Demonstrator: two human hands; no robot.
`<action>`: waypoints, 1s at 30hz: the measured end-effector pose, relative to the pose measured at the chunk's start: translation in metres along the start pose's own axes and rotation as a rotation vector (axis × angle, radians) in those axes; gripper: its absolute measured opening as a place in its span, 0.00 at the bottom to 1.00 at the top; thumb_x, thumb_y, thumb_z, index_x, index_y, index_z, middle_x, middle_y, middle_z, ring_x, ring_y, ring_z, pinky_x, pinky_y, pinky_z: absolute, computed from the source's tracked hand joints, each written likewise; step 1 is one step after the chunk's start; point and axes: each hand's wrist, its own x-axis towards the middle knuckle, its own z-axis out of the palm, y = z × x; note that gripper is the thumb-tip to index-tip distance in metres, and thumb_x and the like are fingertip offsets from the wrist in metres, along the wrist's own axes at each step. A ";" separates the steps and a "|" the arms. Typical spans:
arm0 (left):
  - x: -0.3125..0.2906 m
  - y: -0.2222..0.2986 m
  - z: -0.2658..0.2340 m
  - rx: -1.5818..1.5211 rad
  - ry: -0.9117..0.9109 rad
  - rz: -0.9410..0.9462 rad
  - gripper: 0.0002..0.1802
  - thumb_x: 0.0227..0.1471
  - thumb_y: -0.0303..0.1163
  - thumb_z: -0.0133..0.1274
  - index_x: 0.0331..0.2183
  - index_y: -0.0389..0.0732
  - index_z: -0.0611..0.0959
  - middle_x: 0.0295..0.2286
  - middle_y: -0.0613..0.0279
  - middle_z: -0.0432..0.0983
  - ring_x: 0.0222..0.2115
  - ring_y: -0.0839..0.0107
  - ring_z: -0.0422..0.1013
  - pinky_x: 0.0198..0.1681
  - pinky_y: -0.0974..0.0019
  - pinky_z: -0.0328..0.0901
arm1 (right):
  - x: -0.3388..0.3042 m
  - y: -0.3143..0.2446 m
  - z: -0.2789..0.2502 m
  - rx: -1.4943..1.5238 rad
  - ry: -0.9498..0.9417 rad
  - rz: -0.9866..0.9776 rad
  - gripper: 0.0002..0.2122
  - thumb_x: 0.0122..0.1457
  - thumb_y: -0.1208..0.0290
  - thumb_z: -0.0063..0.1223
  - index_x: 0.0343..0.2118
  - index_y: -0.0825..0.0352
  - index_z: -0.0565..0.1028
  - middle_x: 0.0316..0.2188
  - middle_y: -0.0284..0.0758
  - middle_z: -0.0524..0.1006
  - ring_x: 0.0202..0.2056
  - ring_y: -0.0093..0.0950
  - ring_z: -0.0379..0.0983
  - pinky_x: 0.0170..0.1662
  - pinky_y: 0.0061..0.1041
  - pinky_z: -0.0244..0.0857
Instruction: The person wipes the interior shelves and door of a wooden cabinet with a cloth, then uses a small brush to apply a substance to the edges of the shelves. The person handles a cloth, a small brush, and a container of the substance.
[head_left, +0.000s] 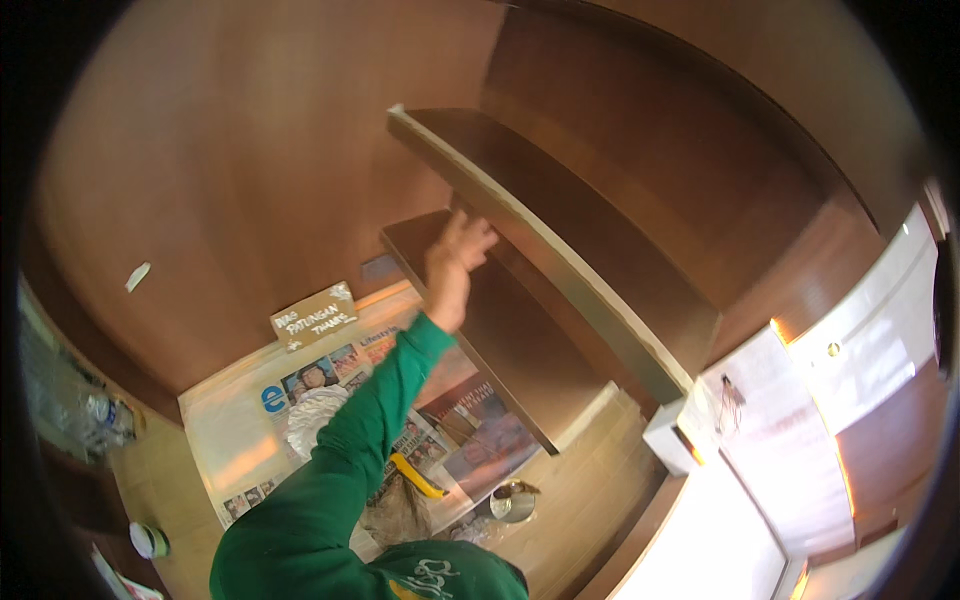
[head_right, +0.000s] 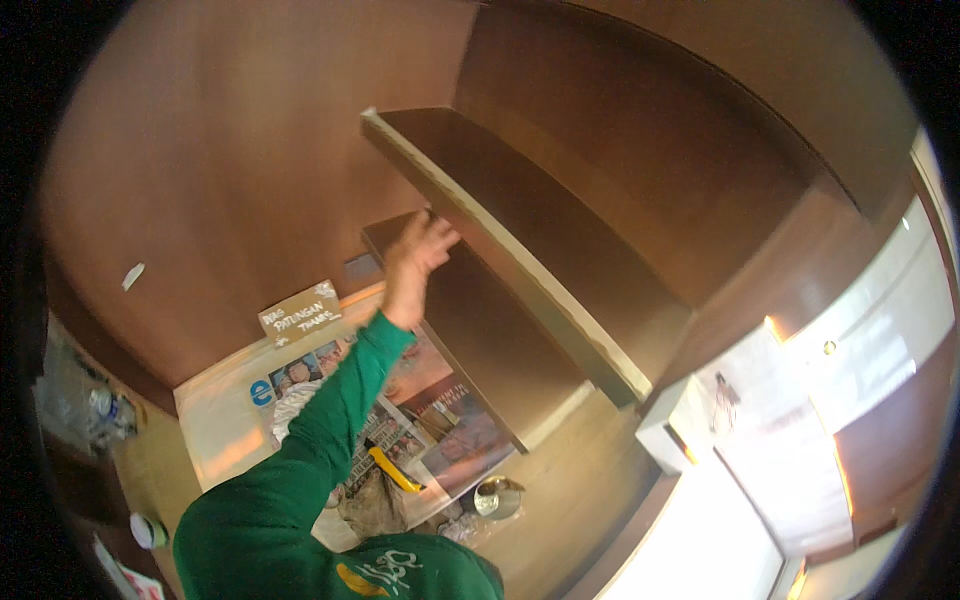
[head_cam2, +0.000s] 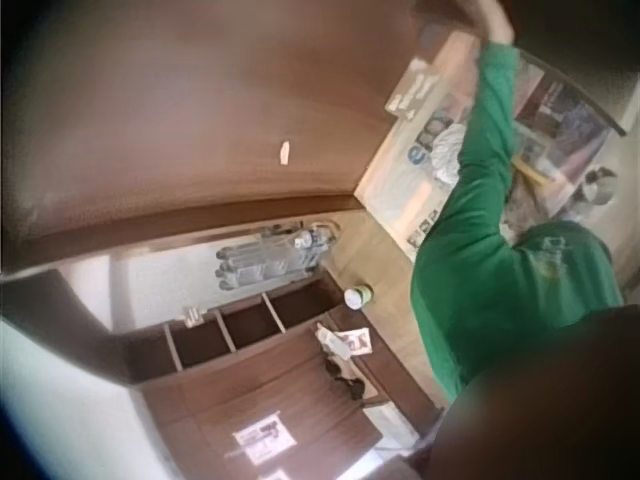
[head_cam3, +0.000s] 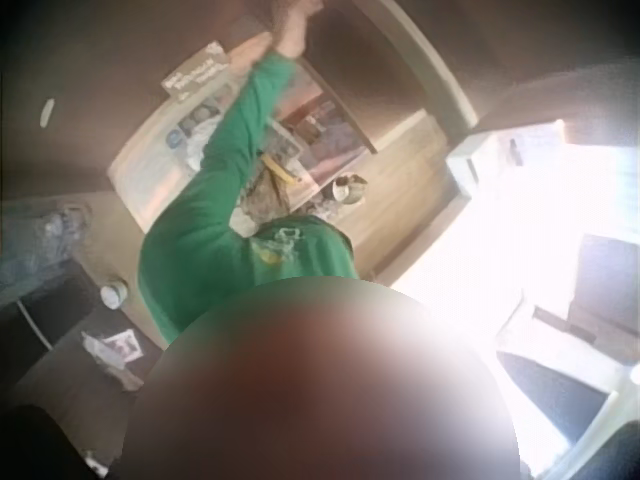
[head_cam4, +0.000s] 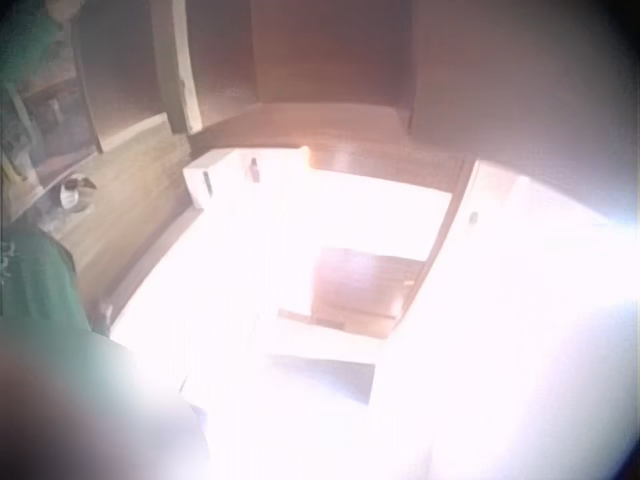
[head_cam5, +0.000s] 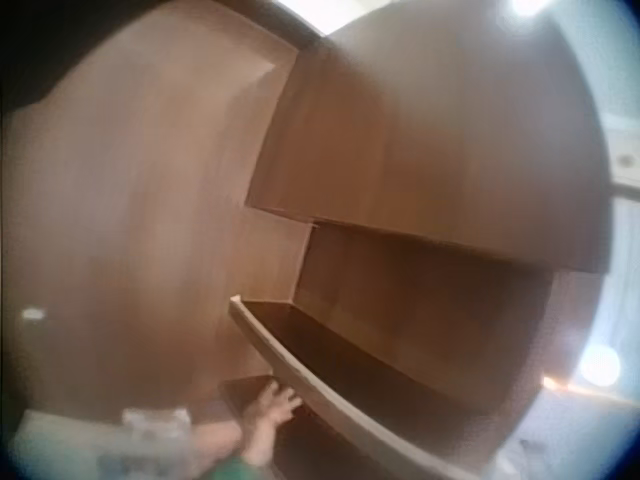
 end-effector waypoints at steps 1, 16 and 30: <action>0.013 0.007 0.003 -0.069 0.069 -0.065 0.29 0.64 0.42 0.50 0.61 0.38 0.69 0.56 0.59 0.72 0.57 0.60 0.69 0.56 0.59 0.65 | -0.004 0.009 -0.006 0.028 0.012 0.001 0.19 0.64 0.63 0.56 0.50 0.73 0.73 0.42 0.46 0.78 0.40 0.42 0.77 0.39 0.41 0.74; -0.052 0.098 0.121 0.814 -0.591 0.375 0.23 0.63 0.41 0.54 0.48 0.29 0.84 0.45 0.47 0.83 0.50 0.58 0.77 0.56 0.61 0.68 | 0.026 0.117 -0.039 0.228 0.076 0.012 0.15 0.60 0.68 0.61 0.45 0.74 0.76 0.34 0.45 0.81 0.30 0.42 0.78 0.29 0.42 0.74; -0.021 0.088 0.208 1.420 -1.153 -0.283 0.50 0.66 0.68 0.26 0.68 0.33 0.56 0.70 0.50 0.44 0.72 0.55 0.40 0.73 0.60 0.39 | 0.075 0.118 -0.092 0.283 0.003 0.141 0.21 0.65 0.64 0.53 0.53 0.77 0.74 0.40 0.52 0.81 0.34 0.47 0.81 0.34 0.44 0.77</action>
